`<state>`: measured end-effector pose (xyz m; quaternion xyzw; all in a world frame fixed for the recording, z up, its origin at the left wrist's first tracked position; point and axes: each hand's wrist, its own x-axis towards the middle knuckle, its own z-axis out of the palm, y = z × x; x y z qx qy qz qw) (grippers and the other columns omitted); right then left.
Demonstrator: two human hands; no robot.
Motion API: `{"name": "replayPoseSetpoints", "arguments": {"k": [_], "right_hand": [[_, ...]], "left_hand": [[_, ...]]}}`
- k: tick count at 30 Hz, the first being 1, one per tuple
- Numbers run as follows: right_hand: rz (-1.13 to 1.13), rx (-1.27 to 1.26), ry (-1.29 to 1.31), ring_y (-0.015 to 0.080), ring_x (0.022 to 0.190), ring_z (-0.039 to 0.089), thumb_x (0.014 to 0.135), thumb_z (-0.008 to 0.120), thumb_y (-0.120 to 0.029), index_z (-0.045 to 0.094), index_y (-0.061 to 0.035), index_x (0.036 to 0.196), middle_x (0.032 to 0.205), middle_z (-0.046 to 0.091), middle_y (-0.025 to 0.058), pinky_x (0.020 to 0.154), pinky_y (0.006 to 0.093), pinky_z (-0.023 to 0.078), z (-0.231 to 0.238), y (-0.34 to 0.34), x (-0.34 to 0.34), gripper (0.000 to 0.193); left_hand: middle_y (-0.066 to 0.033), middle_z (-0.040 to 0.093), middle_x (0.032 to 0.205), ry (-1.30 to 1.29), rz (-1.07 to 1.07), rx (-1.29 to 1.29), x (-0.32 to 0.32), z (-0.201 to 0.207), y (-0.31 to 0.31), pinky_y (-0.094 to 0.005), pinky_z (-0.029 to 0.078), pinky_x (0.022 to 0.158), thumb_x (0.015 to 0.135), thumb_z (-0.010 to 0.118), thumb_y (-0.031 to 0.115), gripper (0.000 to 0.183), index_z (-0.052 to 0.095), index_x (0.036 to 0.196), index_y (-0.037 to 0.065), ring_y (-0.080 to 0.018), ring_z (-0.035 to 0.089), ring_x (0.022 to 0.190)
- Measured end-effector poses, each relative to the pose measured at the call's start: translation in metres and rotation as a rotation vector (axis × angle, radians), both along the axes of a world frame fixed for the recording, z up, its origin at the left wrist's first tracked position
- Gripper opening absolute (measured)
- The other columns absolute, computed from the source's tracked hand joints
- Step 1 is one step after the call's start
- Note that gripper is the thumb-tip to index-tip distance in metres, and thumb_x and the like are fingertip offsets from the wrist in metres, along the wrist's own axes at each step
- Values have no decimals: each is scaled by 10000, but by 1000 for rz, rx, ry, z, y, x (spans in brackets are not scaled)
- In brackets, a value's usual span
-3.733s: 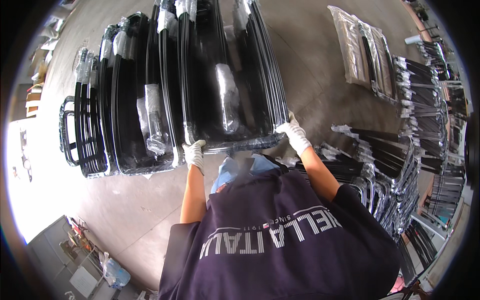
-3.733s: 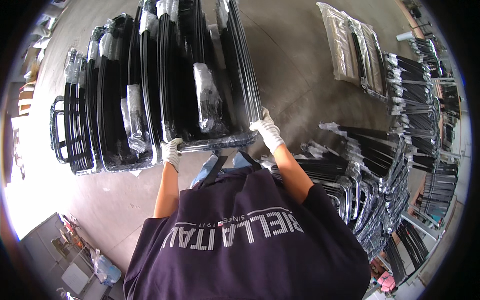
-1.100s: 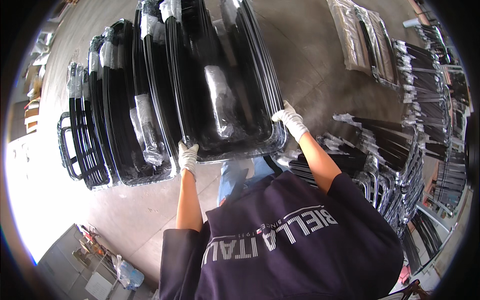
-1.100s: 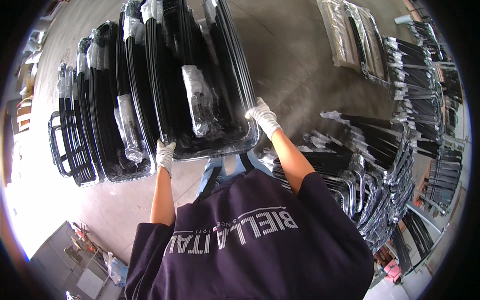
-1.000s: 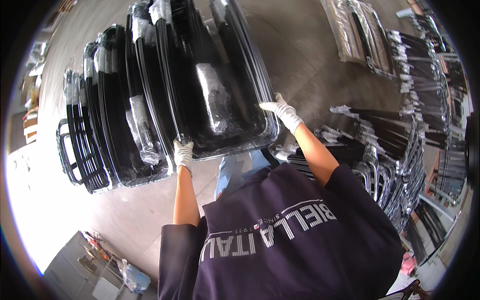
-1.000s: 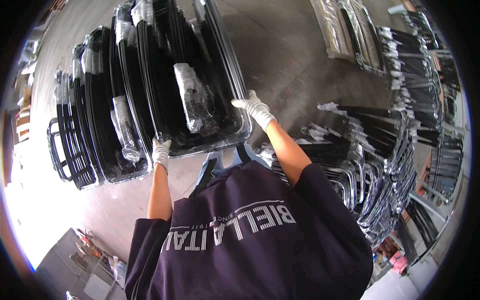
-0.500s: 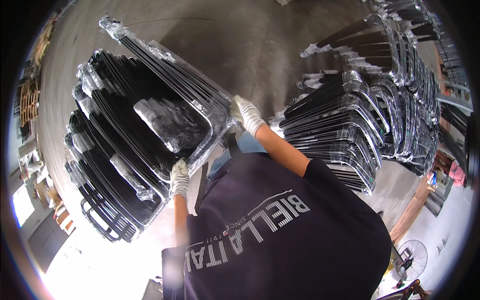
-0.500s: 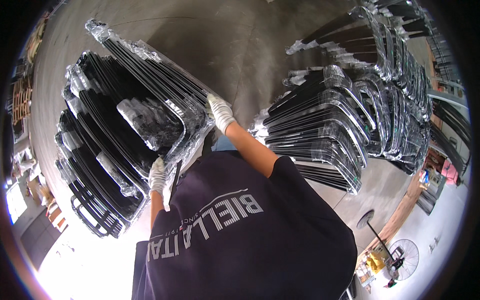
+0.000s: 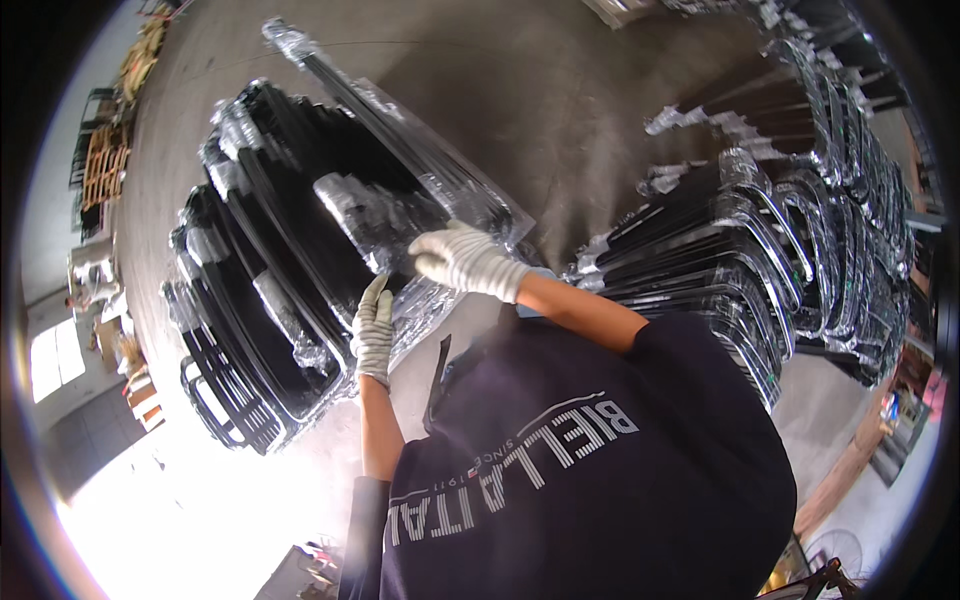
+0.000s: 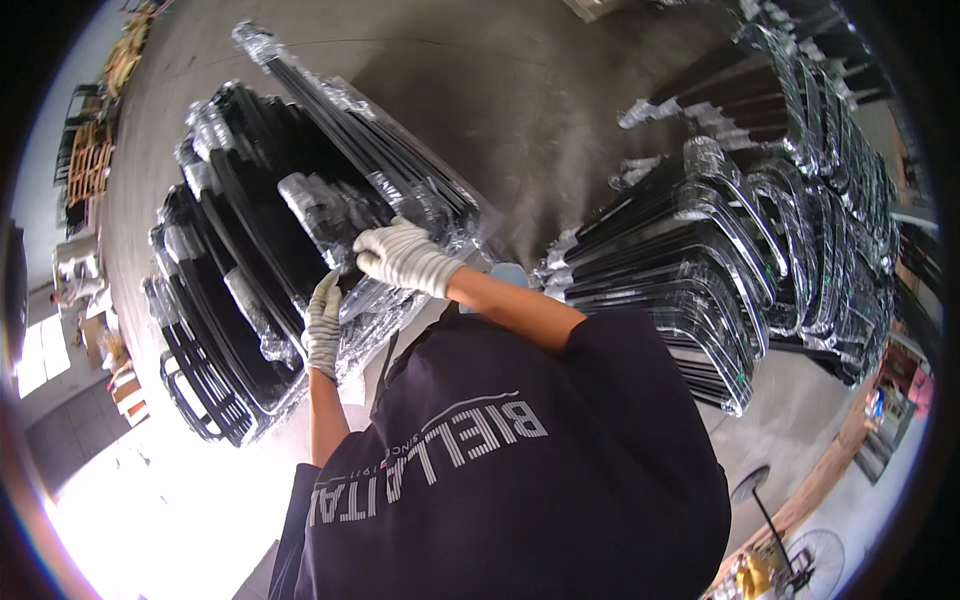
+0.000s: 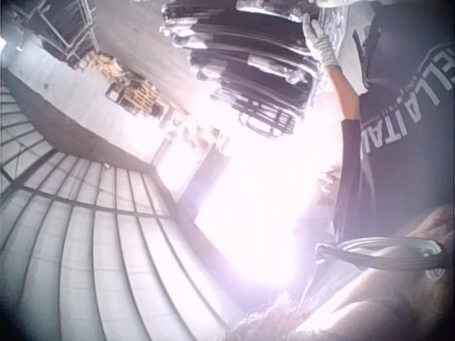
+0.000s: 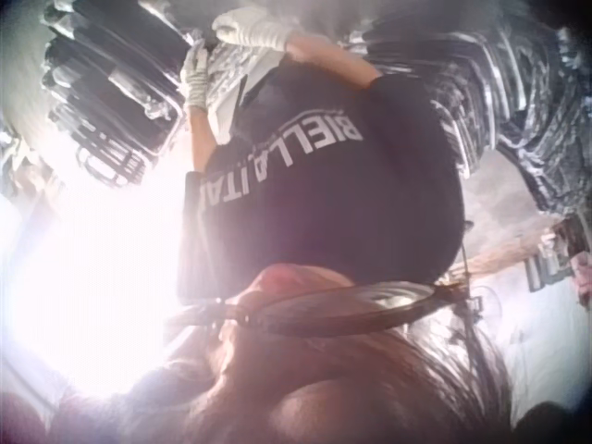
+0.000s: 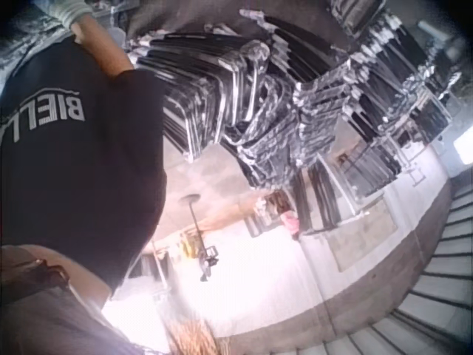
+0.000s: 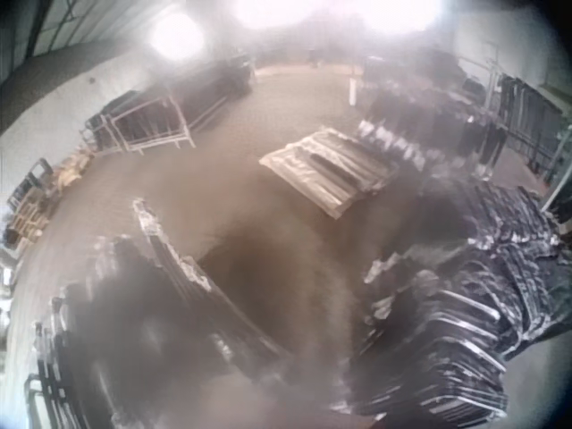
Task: The person picks up wrapped metal frames from a stack on the floor and places them onto another stack, handling them one at a time by hand.
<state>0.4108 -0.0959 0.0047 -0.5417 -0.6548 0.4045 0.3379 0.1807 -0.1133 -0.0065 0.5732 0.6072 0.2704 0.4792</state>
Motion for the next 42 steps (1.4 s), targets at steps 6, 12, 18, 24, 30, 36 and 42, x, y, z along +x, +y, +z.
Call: {"name": "replayPoseSetpoints", "arguments": {"k": [6,12,18,24,30,36,42], "right_hand": [[16,-95,-44,266,779,619,816,584,-259,633,-103,921,826,652,94,699,353,485,0,-46,-36,194],[504,-223,-267,274,818,625,818,549,-330,637,-108,958,864,649,130,733,354,468,-15,-153,-127,277],[985,-14,-591,297,850,606,812,495,-377,628,-113,966,869,644,127,751,403,466,42,-198,-248,333],[1263,1155,-323,216,639,596,808,520,-234,559,-50,777,649,576,82,582,364,468,239,-244,-317,190],[1567,1287,-502,216,618,594,728,584,-129,615,22,811,603,575,108,631,345,500,373,-265,-384,175],[1593,1259,-675,209,639,603,746,572,-172,624,-4,820,627,592,91,633,338,502,364,-246,-573,191],[1406,1168,-886,203,659,612,764,559,-215,633,-29,829,652,609,75,635,331,504,371,-207,-742,210]], "left_hand": [[-48,582,1126,-89,167,-90,-65,4,-91,-182,395,908,890,509,85,303,536,1186,26,-102,531,1012],[-81,596,1110,-267,450,-94,-136,-24,-251,-261,396,952,869,522,91,273,575,1126,14,-149,544,1038],[-103,611,1062,-381,811,48,-177,-6,-348,-301,432,914,889,524,154,275,587,1092,-20,-181,563,998],[-52,619,1063,-372,1133,83,-218,55,-391,-247,396,889,879,546,173,258,610,1092,43,-121,540,986],[-61,611,1084,-420,1061,-24,-286,87,-358,-247,381,930,891,526,173,277,582,1119,26,-119,537,1022],[-49,596,1098,-507,969,116,-416,27,-360,-249,374,926,891,522,196,295,571,1134,36,-116,510,1044],[-56,589,1114,-326,1040,62,-544,67,-342,-245,403,897,884,508,157,296,560,1152,42,-106,528,1008]]}}
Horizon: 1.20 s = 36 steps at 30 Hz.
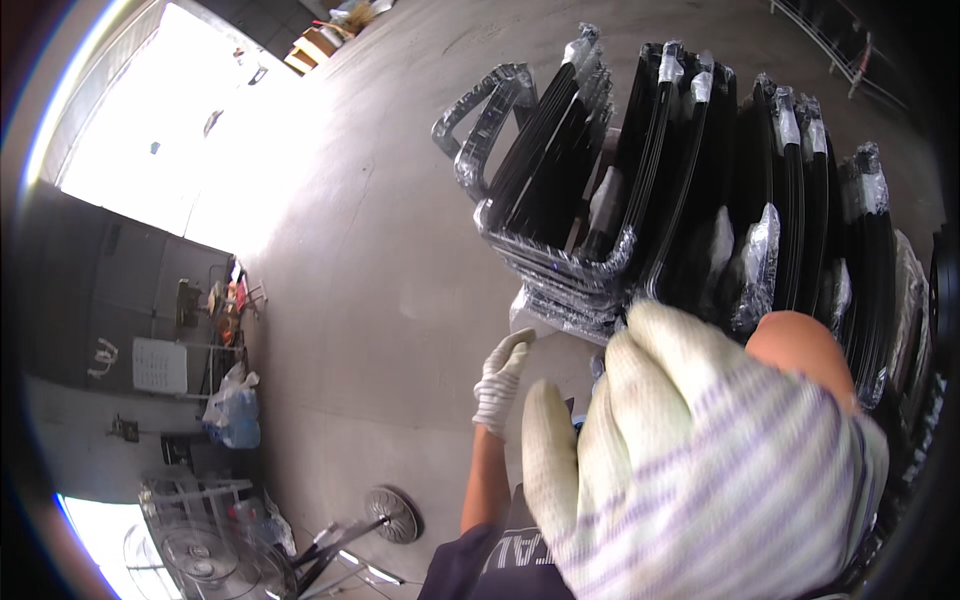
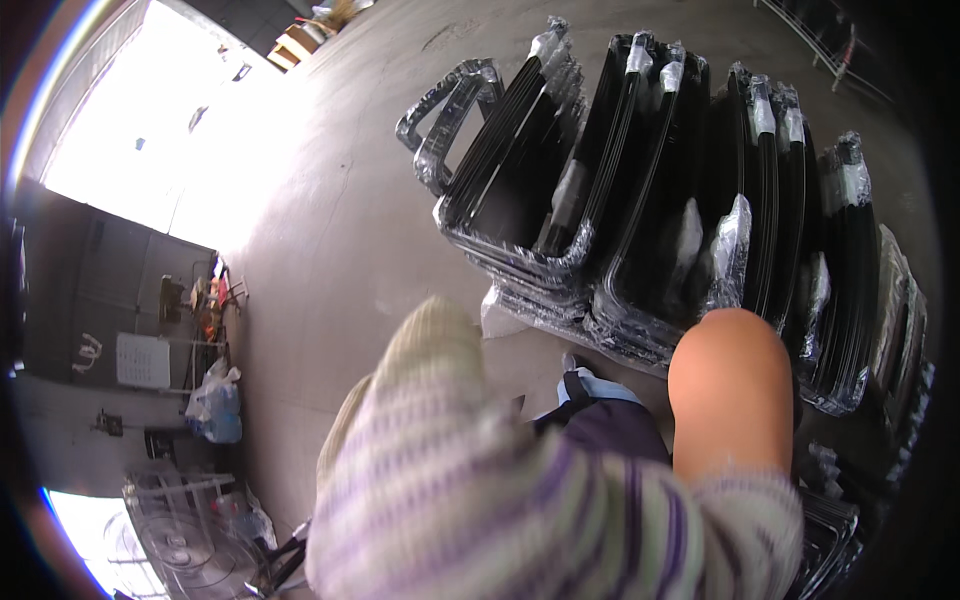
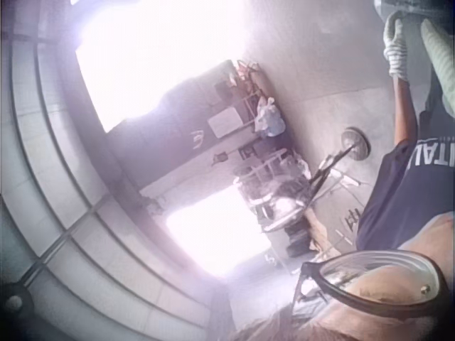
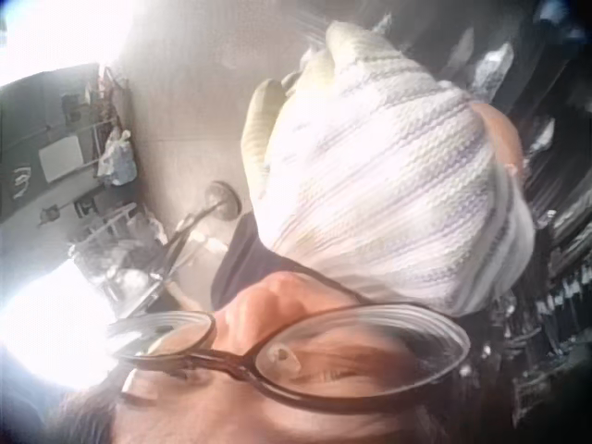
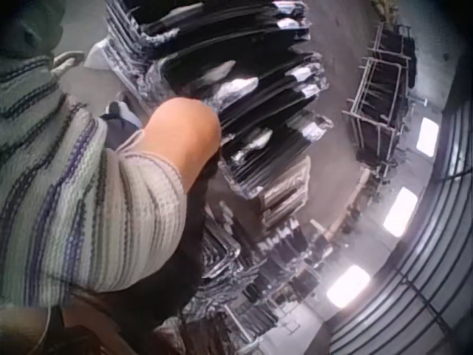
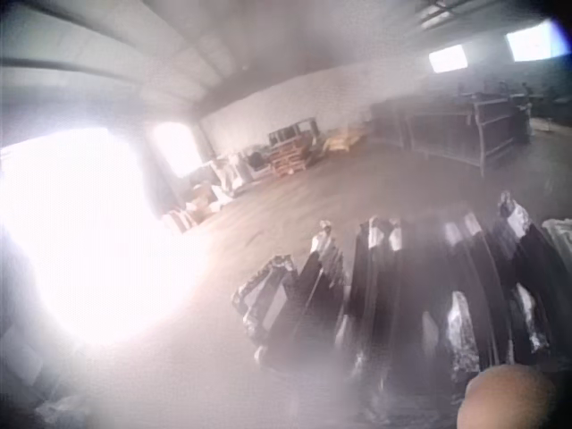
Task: The person picks up wrapped metal frames from a stack on the floor and places them onto another stack, handling them one at a time by hand.
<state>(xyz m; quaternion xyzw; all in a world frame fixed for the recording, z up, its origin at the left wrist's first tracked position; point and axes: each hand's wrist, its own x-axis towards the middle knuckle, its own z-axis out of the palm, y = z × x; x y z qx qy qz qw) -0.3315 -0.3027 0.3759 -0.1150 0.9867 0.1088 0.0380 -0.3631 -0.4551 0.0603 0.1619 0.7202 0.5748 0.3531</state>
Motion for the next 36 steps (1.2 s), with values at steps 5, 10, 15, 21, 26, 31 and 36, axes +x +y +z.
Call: {"name": "replayPoseSetpoints", "arguments": {"k": [5,10,15,21,26,31,36], "right_hand": [[-223,25,-108,197,677,619,779,549,-252,640,-51,836,672,623,61,637,326,505,-27,27,-120,228],[-413,-16,-195,192,694,627,794,539,-288,648,-72,844,692,637,47,639,320,506,-89,50,-207,246],[-478,-264,-132,189,800,625,797,525,-344,650,-100,885,823,660,30,697,301,497,-212,74,-264,288],[-823,-930,-215,220,862,619,773,537,-392,641,-140,989,1017,635,80,787,314,468,-291,39,-304,348],[-1001,-1146,-94,197,865,627,758,554,-454,643,-195,936,1122,608,32,783,280,457,-303,36,-347,327],[-1178,-1423,382,193,921,584,818,581,-386,601,-115,1021,972,636,46,850,283,416,-335,65,-403,339],[-1418,-1573,614,252,938,538,790,572,-412,506,-29,1106,1045,577,128,888,336,378,-387,136,-486,501]], "left_hand": [[-96,564,1166,608,-182,-479,-100,-64,-39,-240,438,855,857,529,84,447,408,1283,21,-117,561,944],[-129,611,1075,-197,63,215,-163,-56,-21,-301,424,931,872,557,197,320,578,1097,-29,-192,572,1007],[-149,587,1103,-142,-17,125,-282,-58,-54,-350,426,950,877,554,218,353,552,1123,-37,-235,558,1036],[-126,601,1073,-170,-50,71,-434,-64,-93,-330,425,936,864,570,231,321,585,1077,-8,-218,557,1014],[-103,607,1059,-200,-225,51,-508,-55,-47,-316,422,923,839,598,248,335,594,1062,-1,-199,559,984],[-98,611,1065,-203,-444,-63,-565,-60,28,-308,407,909,826,604,293,383,595,1069,-3,-195,563,992],[-107,617,1056,-150,-641,-149,-636,-82,123,-306,434,878,856,566,227,316,597,1080,5,-196,574,972]]}}
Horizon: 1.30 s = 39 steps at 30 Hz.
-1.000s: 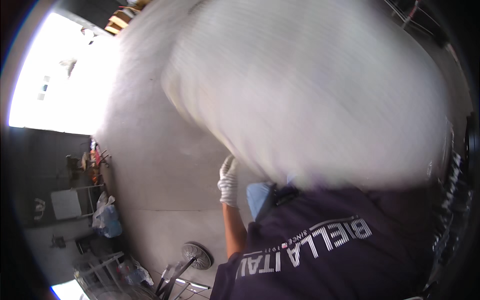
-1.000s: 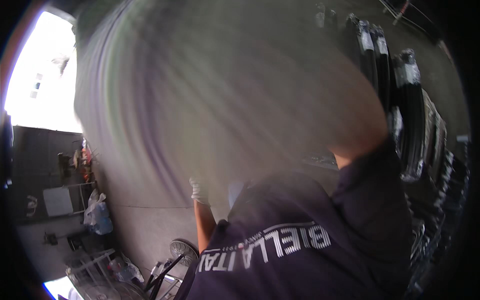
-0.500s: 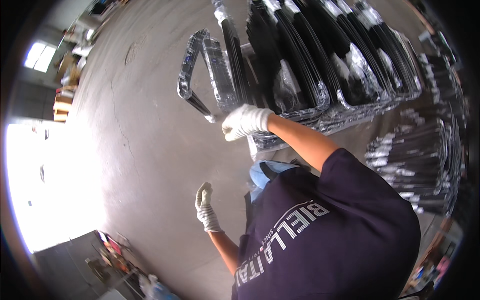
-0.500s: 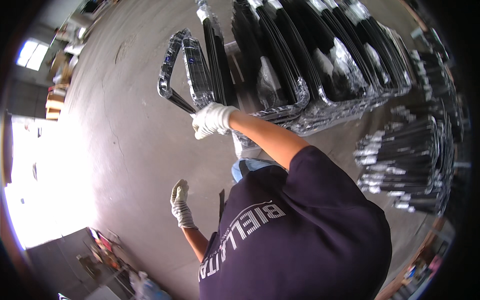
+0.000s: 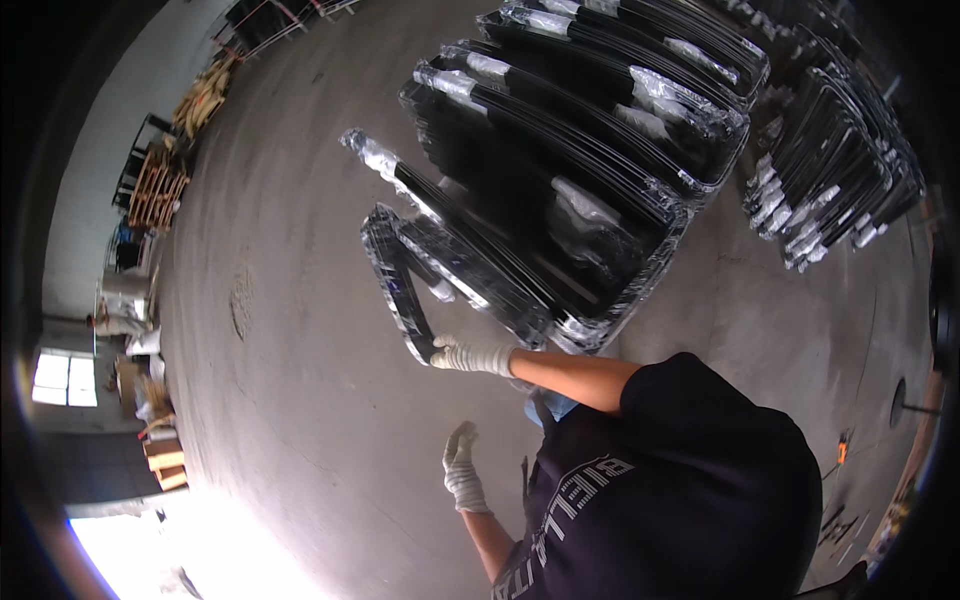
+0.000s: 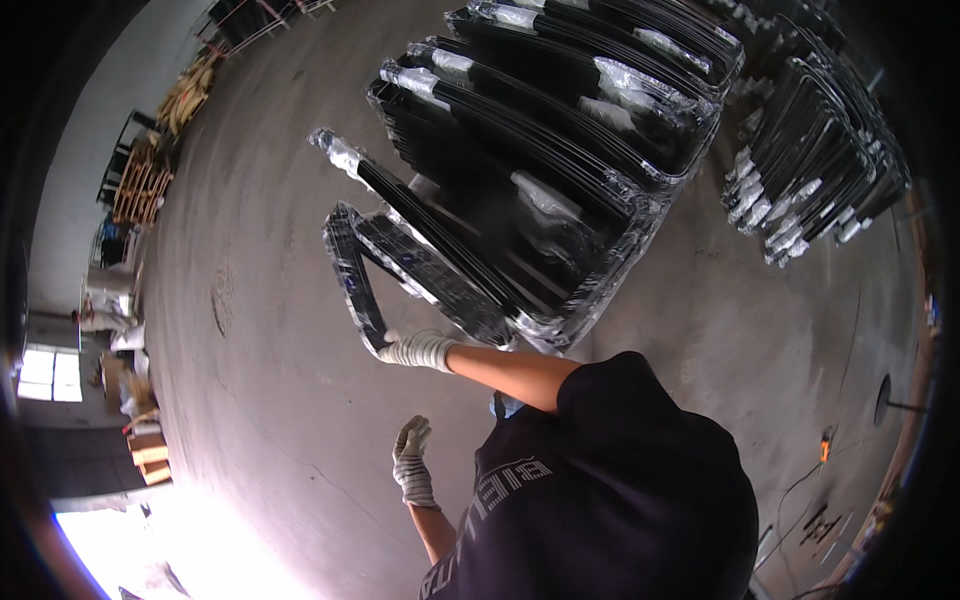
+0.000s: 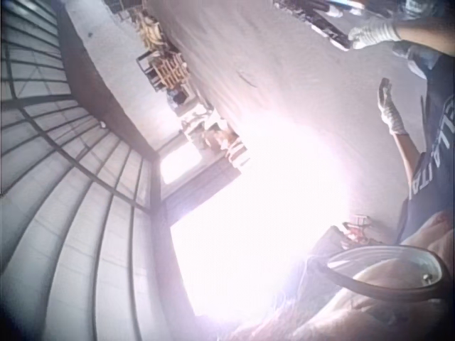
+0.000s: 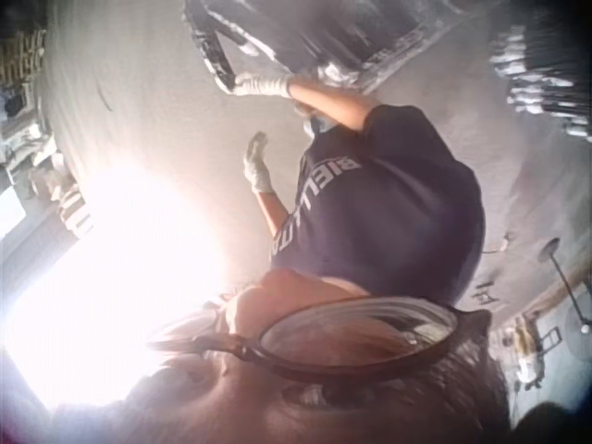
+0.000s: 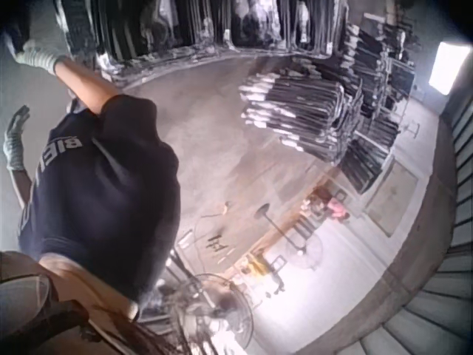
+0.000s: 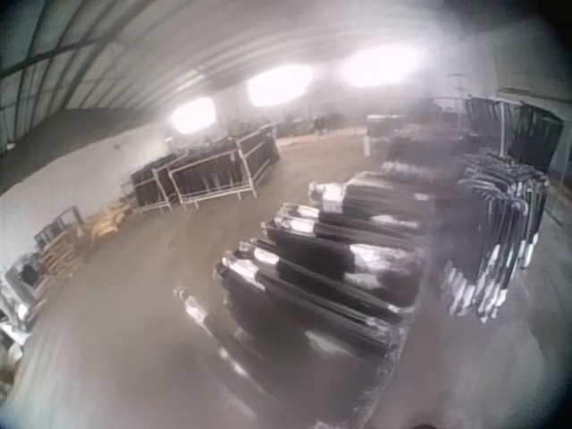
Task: The person picks up wrapped metal frames from a stack on the floor and places them onto another stack, handling them one at a time by hand.
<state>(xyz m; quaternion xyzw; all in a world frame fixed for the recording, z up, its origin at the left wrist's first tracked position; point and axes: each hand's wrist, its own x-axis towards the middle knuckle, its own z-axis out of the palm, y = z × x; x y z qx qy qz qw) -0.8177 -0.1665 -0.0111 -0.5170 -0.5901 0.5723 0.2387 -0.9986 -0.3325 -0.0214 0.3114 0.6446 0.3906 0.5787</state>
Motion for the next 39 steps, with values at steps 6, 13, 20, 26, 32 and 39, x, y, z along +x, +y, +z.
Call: {"name": "replayPoseSetpoints", "arguments": {"k": [6,13,20,26,32,39], "right_hand": [[-326,-258,-79,357,1062,528,679,635,-456,231,22,1311,1160,496,259,887,421,398,-31,47,-56,890],[-579,-316,98,281,933,579,603,738,-257,414,5,1141,1000,581,186,812,343,458,-34,78,-87,680],[-759,-135,-116,241,891,596,602,771,-274,394,-62,1255,974,607,138,796,319,462,-22,73,-128,783],[-723,-272,-188,183,764,616,629,766,-264,371,-81,1291,880,627,96,692,287,479,8,81,-194,792],[-929,-226,-49,177,817,598,656,739,-405,508,-82,1149,908,633,77,753,276,447,-14,84,-259,633],[-1370,-266,-51,187,891,598,728,630,-517,570,-81,1123,965,641,92,783,306,436,-47,72,-285,591]], "left_hand": [[-114,614,1060,-7,-264,120,-44,23,120,-302,439,902,860,563,144,294,579,1105,-17,-189,578,983],[-26,602,1048,77,-534,83,-81,8,216,-259,394,870,850,590,211,345,570,1157,57,-117,518,991],[-29,556,1137,45,-823,277,-114,-66,308,-257,375,899,849,589,227,485,423,1283,89,-141,491,1057],[-18,579,1055,-316,-630,-248,-123,-5,372,-288,413,842,849,594,213,351,508,1173,111,-133,530,974],[18,602,983,-201,-742,-352,-181,-22,414,-331,416,780,802,613,398,463,495,1193,179,-126,567,834],[-57,620,944,-661,-721,-498,-182,-25,459,-387,504,743,799,642,325,374,556,1078,92,-235,591,870]]}}
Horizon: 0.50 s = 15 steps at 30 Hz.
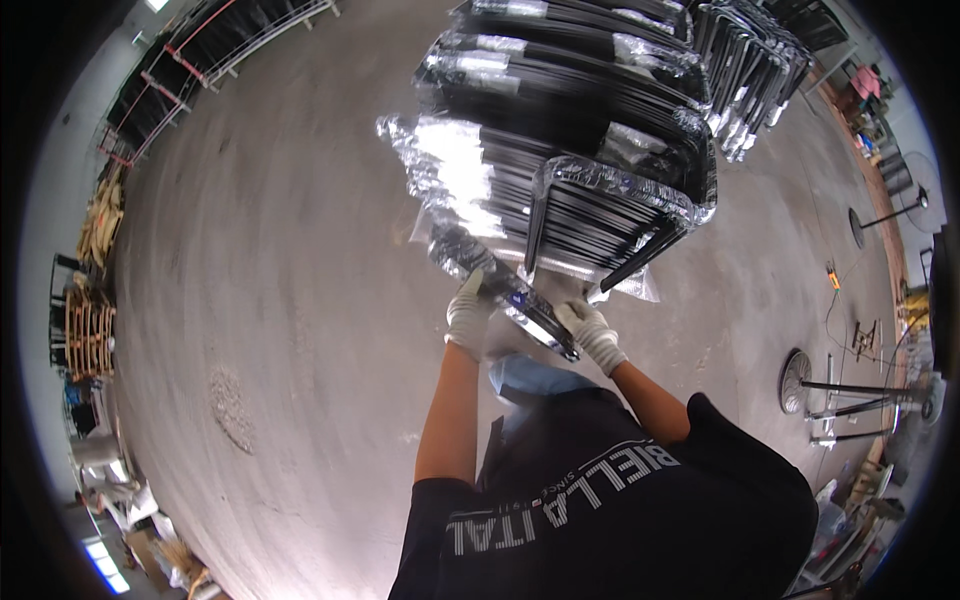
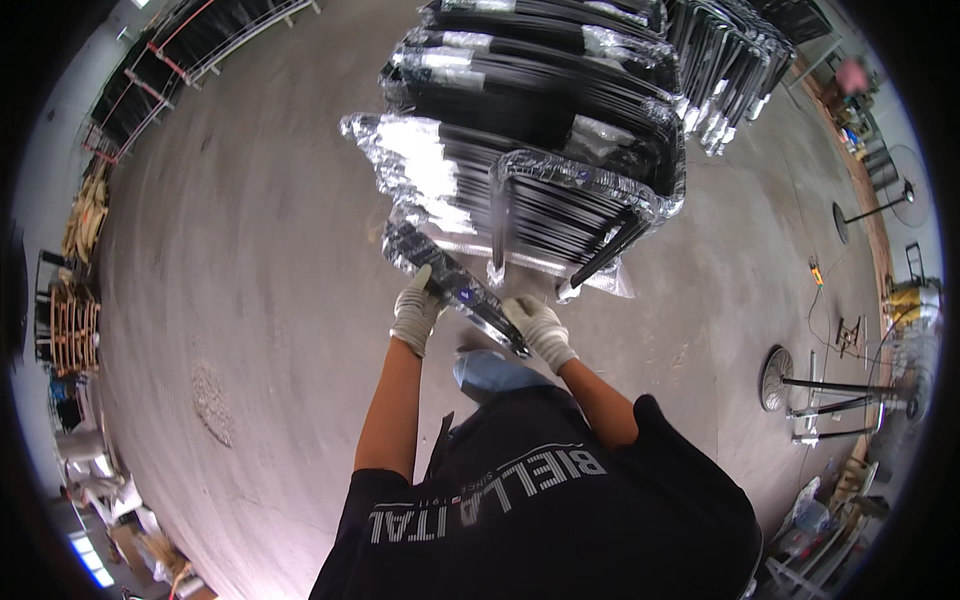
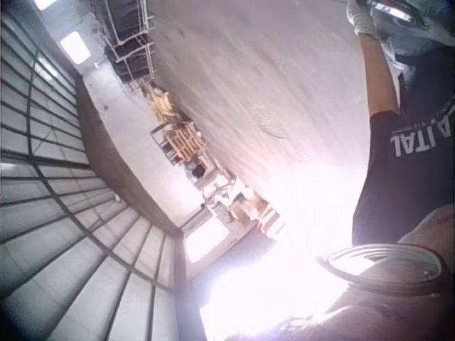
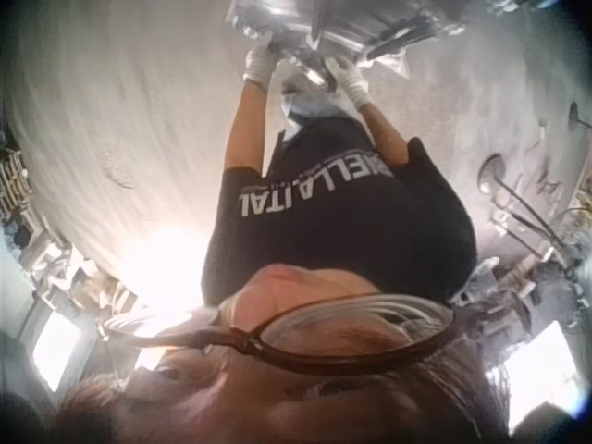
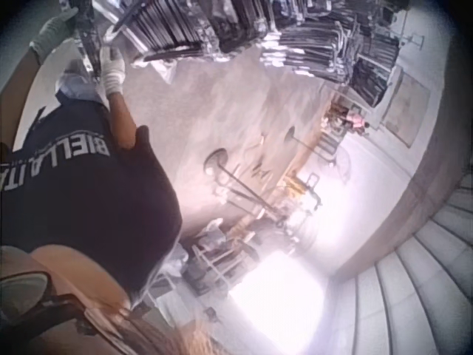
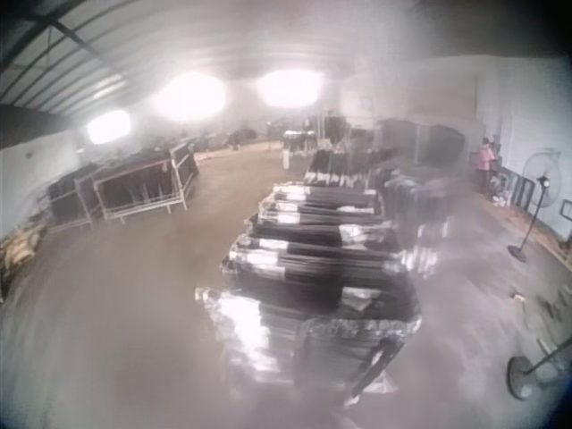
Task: The person picks up wrapped metal frames from a stack on the floor and places them onto another stack, handling them one at a time by hand.
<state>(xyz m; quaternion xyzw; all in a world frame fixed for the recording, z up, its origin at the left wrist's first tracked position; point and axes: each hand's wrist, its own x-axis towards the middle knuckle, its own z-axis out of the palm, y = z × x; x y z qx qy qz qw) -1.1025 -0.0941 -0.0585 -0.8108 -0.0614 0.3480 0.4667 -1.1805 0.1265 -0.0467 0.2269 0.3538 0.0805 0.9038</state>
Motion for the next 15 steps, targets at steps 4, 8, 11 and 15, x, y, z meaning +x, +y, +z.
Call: {"name": "replayPoseSetpoints", "arguments": {"k": [4,8,11,15], "right_hand": [[-385,-84,439,294,1080,497,784,523,-576,416,-19,1270,1129,547,175,923,400,381,-38,-21,6,747],[-596,447,1491,409,1121,461,790,536,-525,369,28,1281,1201,509,228,964,535,342,-138,-49,-3,758],[-642,359,1327,299,780,632,767,649,-303,600,6,963,922,644,173,731,421,514,-159,-19,-16,369],[-593,130,1161,238,566,607,702,722,-263,602,-32,791,706,621,110,554,339,525,-154,4,-37,275]], "left_hand": [[-71,621,950,-22,187,-276,-3,4,32,-454,506,800,812,593,396,397,567,1049,79,-257,586,917],[-114,567,1155,-192,121,-478,-4,6,68,-473,489,846,782,557,545,597,529,1147,74,-299,572,991],[-136,553,1180,-32,117,-570,-12,4,103,-484,484,857,786,550,550,611,520,1164,72,-307,575,997],[-144,618,1043,161,-11,-430,-16,-50,148,-466,510,816,811,520,547,562,564,1111,74,-312,605,912]]}}
